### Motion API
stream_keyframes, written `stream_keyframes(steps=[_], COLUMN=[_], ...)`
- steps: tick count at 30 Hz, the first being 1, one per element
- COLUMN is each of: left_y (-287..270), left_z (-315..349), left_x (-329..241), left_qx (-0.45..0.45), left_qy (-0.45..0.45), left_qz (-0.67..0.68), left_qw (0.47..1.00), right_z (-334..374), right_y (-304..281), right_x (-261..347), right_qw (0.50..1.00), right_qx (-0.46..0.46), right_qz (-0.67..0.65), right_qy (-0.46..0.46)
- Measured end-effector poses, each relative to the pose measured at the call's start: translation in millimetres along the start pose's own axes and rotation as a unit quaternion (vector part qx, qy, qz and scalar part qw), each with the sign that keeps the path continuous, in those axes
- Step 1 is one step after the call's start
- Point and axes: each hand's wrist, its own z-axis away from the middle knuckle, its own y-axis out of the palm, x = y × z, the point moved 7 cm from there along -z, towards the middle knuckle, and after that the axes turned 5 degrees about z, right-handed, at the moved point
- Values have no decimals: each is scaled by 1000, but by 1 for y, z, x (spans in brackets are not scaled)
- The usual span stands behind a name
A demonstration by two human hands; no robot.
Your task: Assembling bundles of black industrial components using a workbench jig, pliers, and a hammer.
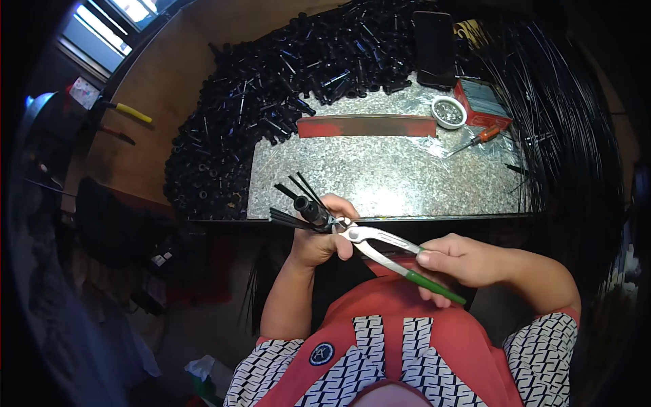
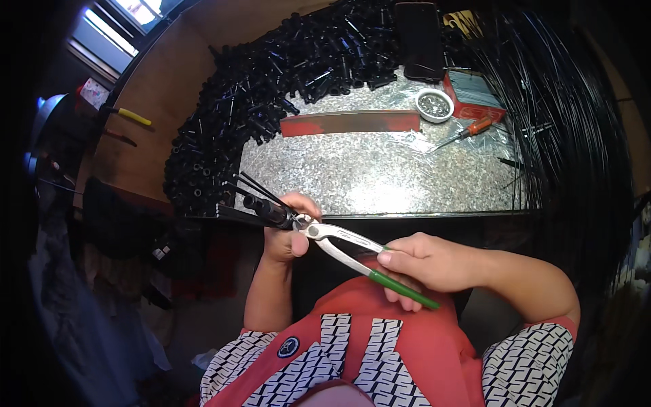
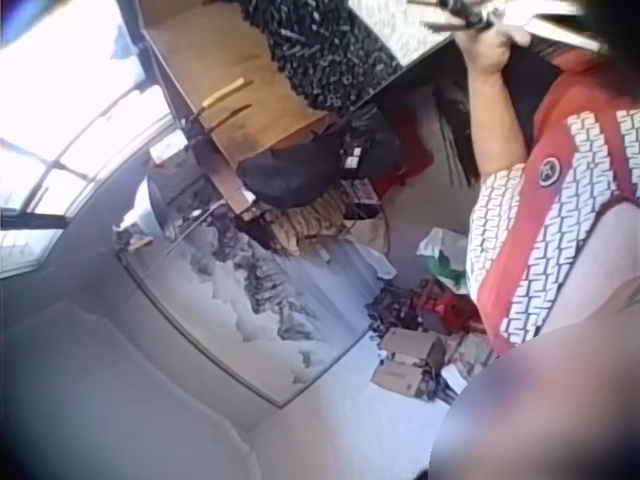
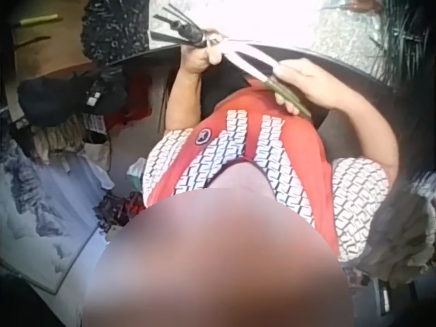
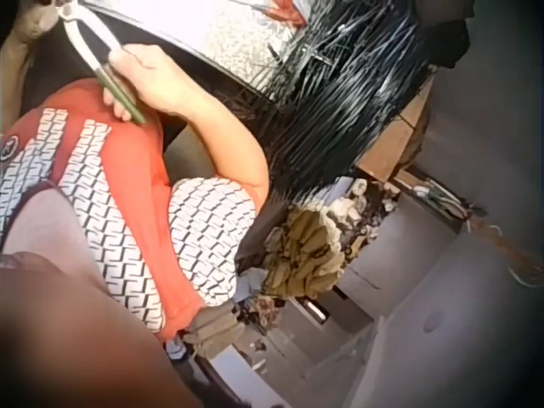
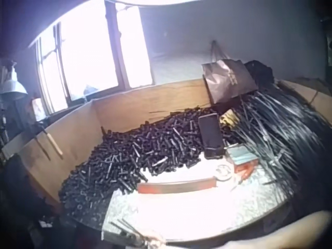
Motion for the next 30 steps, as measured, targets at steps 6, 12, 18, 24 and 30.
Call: stream_keyframes(steps=[6, 12, 18, 24, 30], left_y=[-3, -7, 4, -3, -5], left_z=[-2, -2, -6, -8, -12], left_x=[-7, 0, 2, 1, 12], left_qx=[-25, -19, 37, -35, 23], left_qy=[21, -9, -9, 9, -26], left_qz=[-63, -1, -24, -95, -62], left_qw=[997, 1000, 999, 995, 997], right_z=[-1, 17, -14, -5, -8], right_y=[-9, -16, -16, -31, -26], right_x=[21, 36, -36, 22, -2], right_qw=[932, 570, 997, 789, 965], right_qx=[-163, -353, 73, -273, -56], right_qz=[312, 659, -39, 507, 249], right_qy=[-86, -341, 9, -211, -54])
